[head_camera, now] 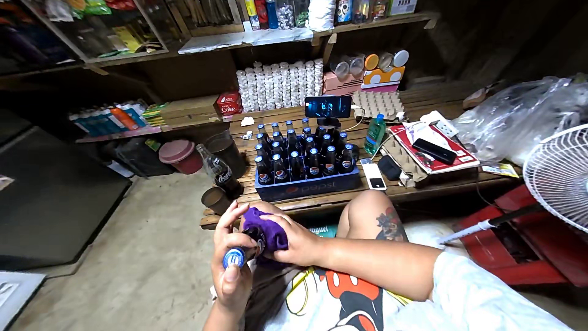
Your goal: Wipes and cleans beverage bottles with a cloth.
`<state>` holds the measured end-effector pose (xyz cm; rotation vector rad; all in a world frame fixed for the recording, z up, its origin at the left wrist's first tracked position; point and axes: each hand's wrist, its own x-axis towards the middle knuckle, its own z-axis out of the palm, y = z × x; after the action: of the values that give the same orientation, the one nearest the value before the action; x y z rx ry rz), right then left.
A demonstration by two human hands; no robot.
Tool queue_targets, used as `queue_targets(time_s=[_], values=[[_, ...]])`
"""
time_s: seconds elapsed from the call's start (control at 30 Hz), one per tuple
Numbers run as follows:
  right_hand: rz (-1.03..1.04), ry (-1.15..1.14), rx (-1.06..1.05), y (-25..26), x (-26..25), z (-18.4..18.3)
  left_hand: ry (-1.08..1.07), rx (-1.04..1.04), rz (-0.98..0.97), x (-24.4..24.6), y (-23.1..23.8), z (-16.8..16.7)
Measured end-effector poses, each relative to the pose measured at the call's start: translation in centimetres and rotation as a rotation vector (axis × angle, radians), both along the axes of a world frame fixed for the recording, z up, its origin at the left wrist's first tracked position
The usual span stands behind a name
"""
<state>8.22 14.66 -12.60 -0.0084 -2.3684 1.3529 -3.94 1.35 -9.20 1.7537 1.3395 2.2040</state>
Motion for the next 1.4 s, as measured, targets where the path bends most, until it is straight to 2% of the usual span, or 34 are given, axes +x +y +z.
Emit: queue_targets(time_s=[0.1, 0.23, 0.5, 1.0, 1.1, 1.2, 1.3, 1.4], values=[[0.057, 0.421, 0.131, -0.3, -0.1, 0.7, -0.001, 0.019, 0.005, -0.2, 0.1, 0.0], [0.083, 0.629, 0.262, -1.7, 0.6, 3.0, 0.001, 0.060, 0.042, 0.1, 0.4, 0.3], [-0.012, 0.546, 0.382, -2.0, 0.8, 3.7, -0.024, 0.032, -0.006, 0.4, 0.4, 0.6], [-0.034, 0.503, 0.324, -1.4, 0.8, 3.5, 0.078, -0.048, 0.064, 0.8, 0.2, 0.4], [-0.049, 0.427, 0.315, -1.3, 0.8, 3.1, 0.196, -0.040, 0.247, 0.4, -0.1, 1.2], [-0.066, 0.206, 0.297, -1.2, 0.8, 2.5, 0.246, -0.010, 0.394, -0.8, -0.9, 2.0], [-0.053, -0.077, 0.208, -0.8, 0.4, 1.7, 0.188, 0.005, 0.390, -2.0, -1.6, 2.1], [-0.012, -0.363, 0.137, -0.2, -0.2, 1.2, -0.011, 0.089, 0.304, -2.8, -1.6, 2.0]])
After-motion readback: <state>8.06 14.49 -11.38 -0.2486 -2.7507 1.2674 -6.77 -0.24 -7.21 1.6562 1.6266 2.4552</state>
